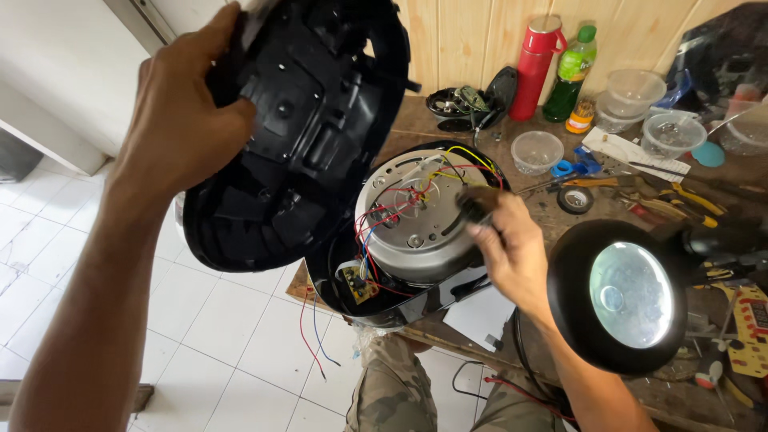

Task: The person assembles a dark blue electric appliance by connecting internal wires and snapping the top and bottom plastic shells together. They repeatedly open and close the casing to check the fit and alignment of the components.

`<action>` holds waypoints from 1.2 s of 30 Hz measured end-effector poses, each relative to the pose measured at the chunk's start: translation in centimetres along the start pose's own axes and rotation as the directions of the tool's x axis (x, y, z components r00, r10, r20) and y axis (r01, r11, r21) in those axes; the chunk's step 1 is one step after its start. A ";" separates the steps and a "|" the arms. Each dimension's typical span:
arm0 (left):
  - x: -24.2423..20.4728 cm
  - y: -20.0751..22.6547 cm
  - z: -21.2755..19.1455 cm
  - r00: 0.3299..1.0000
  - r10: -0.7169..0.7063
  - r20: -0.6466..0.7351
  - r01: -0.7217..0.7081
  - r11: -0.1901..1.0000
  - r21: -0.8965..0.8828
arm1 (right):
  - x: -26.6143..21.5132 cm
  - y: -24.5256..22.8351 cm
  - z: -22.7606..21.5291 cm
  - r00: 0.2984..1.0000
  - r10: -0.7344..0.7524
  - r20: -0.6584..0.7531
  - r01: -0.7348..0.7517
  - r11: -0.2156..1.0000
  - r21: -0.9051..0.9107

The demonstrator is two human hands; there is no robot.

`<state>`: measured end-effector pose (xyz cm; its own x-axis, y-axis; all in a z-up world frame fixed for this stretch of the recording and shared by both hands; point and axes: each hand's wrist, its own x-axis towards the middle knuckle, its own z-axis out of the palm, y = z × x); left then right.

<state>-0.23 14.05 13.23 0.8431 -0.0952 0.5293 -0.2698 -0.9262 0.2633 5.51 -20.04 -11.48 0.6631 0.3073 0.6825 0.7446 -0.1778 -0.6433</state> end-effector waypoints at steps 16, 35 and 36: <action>-3.7 2.4 2.7 0.960 0.208 -0.190 -0.230 0.968 -0.099 | 14.6 2.4 8.4 0.823 0.535 -0.194 -0.029 0.380 0.924; -5.8 -1.2 4.2 0.932 0.105 -0.347 -0.182 0.963 -0.198 | 10.4 0.9 7.7 0.928 0.277 -0.250 0.097 0.467 0.879; -6.0 -1.8 4.2 0.933 0.073 -0.353 -0.155 0.966 -0.209 | 9.7 0.6 7.4 0.922 0.281 -0.267 0.106 0.480 0.871</action>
<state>-2.81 14.74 6.18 0.6028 -0.0276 0.7974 -0.4883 -0.8032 0.3413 11.81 -10.25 -7.77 0.8408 -0.0165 0.5411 0.3615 0.7612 -0.5384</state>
